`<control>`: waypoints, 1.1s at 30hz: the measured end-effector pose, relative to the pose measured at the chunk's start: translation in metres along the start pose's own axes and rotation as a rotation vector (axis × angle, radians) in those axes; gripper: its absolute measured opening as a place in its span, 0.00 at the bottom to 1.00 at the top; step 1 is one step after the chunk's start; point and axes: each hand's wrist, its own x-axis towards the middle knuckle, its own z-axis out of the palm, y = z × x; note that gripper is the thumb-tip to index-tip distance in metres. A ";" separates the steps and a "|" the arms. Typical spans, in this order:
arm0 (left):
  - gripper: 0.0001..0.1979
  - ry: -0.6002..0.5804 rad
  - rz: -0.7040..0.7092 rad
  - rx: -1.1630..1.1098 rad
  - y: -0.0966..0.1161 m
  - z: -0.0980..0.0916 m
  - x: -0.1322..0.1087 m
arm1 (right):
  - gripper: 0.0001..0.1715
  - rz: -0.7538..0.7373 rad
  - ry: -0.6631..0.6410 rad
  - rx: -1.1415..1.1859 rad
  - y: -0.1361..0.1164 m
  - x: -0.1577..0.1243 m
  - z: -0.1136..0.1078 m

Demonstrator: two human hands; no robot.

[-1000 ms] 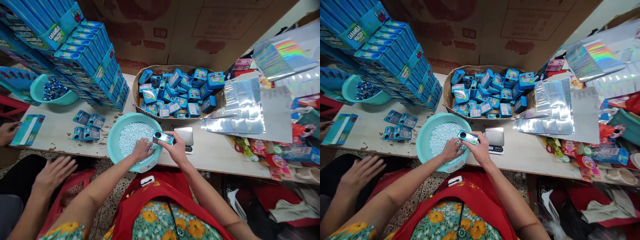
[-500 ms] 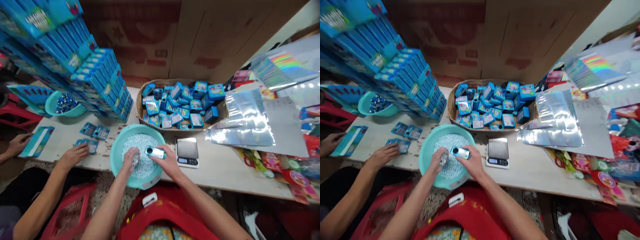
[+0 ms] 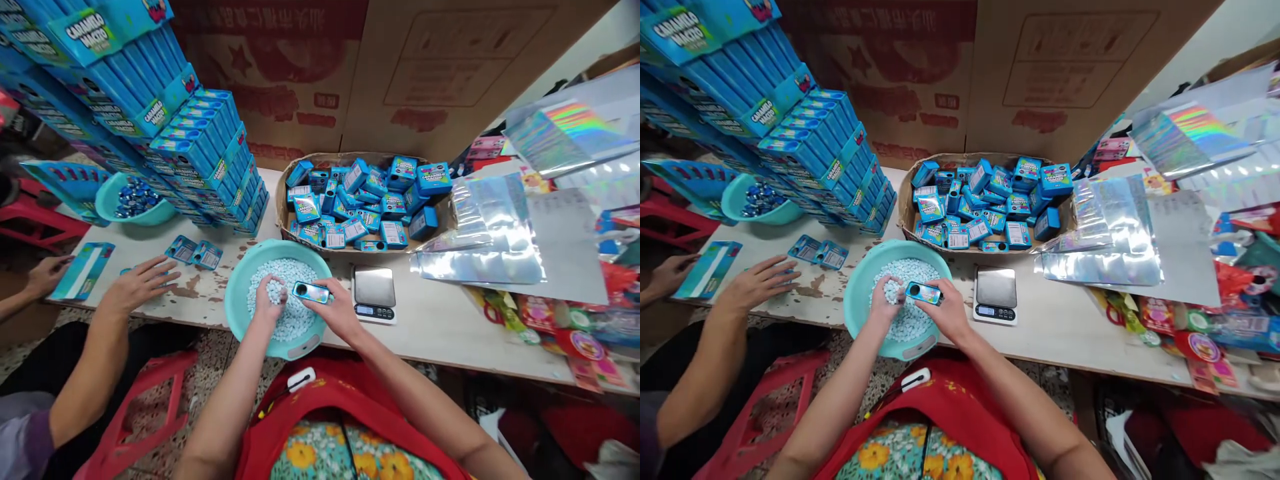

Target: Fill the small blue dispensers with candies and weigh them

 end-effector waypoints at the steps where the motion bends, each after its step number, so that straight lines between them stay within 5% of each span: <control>1: 0.14 -0.013 0.004 -0.060 0.006 0.004 -0.004 | 0.17 -0.008 -0.003 -0.023 0.001 0.000 0.002; 5: 0.13 -0.036 0.068 -0.298 0.026 0.024 -0.026 | 0.17 -0.050 -0.059 -0.156 0.004 -0.002 0.016; 10: 0.15 0.058 0.150 -0.327 0.025 0.040 -0.031 | 0.18 -0.059 -0.095 -0.215 0.006 -0.002 0.028; 33: 0.12 0.084 0.325 -0.188 0.020 0.048 -0.029 | 0.17 -0.043 -0.104 -0.222 0.005 0.008 0.025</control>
